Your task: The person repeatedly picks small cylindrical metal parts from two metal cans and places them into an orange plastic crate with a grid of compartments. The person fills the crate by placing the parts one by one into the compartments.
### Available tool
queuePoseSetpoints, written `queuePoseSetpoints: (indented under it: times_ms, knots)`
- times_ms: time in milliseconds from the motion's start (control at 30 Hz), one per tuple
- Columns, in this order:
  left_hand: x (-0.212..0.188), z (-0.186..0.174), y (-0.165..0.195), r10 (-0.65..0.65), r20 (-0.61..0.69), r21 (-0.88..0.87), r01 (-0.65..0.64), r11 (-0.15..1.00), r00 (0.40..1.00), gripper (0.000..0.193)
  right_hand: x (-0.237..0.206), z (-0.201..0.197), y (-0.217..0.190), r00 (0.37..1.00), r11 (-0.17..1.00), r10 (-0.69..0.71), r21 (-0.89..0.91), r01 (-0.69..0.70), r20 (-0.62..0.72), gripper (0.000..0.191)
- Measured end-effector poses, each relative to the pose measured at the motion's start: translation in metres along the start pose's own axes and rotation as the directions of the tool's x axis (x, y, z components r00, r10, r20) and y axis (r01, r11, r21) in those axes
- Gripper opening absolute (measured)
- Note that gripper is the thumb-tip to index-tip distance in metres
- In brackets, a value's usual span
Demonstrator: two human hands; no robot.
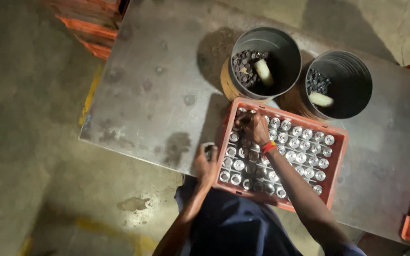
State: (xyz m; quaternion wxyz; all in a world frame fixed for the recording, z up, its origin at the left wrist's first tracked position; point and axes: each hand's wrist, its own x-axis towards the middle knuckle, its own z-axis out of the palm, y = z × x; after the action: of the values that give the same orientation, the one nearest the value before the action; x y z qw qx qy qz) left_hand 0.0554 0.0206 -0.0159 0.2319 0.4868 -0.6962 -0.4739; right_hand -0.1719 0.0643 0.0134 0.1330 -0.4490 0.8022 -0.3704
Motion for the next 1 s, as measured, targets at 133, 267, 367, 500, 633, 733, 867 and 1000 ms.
queuePoseSetpoints:
  times_ms: [133, 267, 367, 500, 633, 733, 867, 1000]
  knots:
    - [0.017, 0.032, 0.024, -0.063, 0.146, -0.019, 0.066, 0.998, 0.987, 0.062, 0.012, -0.022, -0.015, 0.989, 0.994, 0.073, 0.09, -0.062, -0.132, 0.01]
    - [0.024, 0.044, 0.034, -0.063, 0.213, 0.099, 0.042, 0.994, 0.975, 0.069, 0.066, -0.061, -0.017, 0.932, 0.958, 0.28, 0.129, -0.256, -0.231, 0.016]
    - [0.02, 0.04, 0.028, 0.092, 0.189, 0.135, -0.119, 0.984, 0.978, 0.065, 0.123, -0.061, -0.003, 0.997, 0.998, 0.047, -0.045, -0.05, -0.064, 0.023]
    - [0.022, 0.042, 0.018, 0.276, 0.278, 0.299, -0.356, 0.885, 0.92, 0.022, 0.162, -0.029, 0.017, 0.942, 0.876, -0.167, -0.395, 0.277, 0.29, 0.034]
    - [0.027, 0.052, 0.01, 0.367, 0.299, 0.522, -0.473, 0.71, 0.881, 0.03, 0.165, -0.011, 0.023, 0.879, 0.97, -0.045, -0.189, 0.152, 0.475, 0.038]
    - [0.028, 0.055, 0.005, 0.177, 0.235, 0.379, -0.258, 0.889, 0.956, 0.038, 0.158, -0.011, 0.02, 0.747, 0.94, 0.339, -0.168, -0.298, 0.572, 0.044]
    - [0.025, 0.051, 0.004, 0.362, 0.231, 0.473, -0.429, 0.77, 0.903, 0.037, 0.155, -0.014, 0.021, 0.84, 0.937, 0.319, -0.281, -0.209, 0.439, 0.042]
    - [0.025, 0.042, 0.017, -0.13, 0.196, 0.035, 0.125, 0.992, 0.972, 0.053, 0.167, -0.011, 0.03, 0.952, 0.964, 0.201, -0.22, -0.15, 0.232, 0.035]
